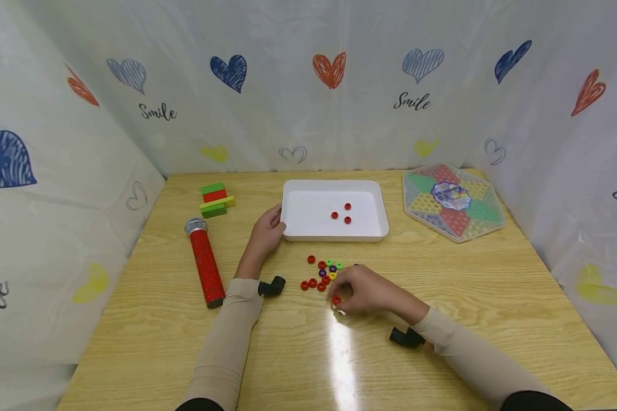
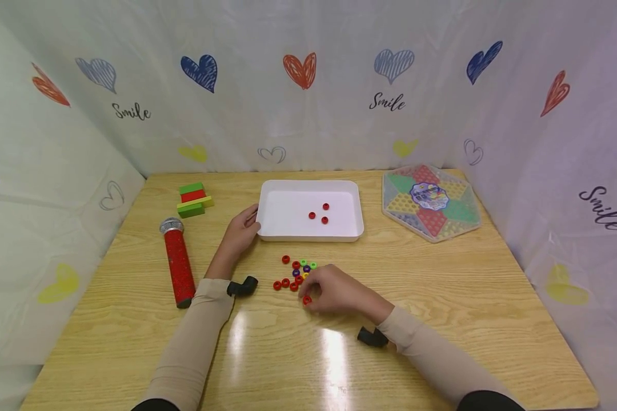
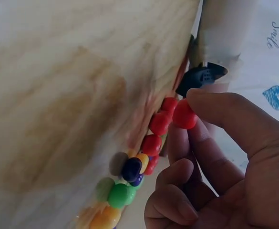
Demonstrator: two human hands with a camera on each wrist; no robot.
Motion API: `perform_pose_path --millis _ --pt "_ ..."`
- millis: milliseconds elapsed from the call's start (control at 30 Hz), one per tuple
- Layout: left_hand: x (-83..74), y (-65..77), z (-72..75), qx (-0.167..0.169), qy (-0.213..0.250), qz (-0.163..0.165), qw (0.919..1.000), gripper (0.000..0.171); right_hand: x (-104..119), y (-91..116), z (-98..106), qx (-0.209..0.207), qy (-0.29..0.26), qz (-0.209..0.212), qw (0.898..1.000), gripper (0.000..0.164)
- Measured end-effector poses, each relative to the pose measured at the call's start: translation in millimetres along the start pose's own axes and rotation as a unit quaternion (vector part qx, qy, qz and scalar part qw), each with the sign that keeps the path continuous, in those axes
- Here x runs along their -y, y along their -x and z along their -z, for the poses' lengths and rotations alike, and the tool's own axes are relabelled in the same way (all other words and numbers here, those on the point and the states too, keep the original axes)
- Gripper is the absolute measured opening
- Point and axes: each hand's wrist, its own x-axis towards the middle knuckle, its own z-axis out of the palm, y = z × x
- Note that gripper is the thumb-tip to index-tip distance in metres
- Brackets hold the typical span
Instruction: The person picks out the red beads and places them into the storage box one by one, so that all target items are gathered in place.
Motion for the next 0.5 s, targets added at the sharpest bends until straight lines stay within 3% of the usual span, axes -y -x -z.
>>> perform_pose_path --millis 233,500 --pt "0.6 1.7 -1.2 0.001 0.003 -0.001 1.0000 0.058 2.4 -7.2 9.2 -0.014 0.004 0.012 1.000 0.014" --pt "0.9 0.2 -0.2 -0.004 -0.003 -0.003 1.0000 0.058 -1.4 -21.3 30.9 -0.042 -0.009 -0.007 0.999 0.016"
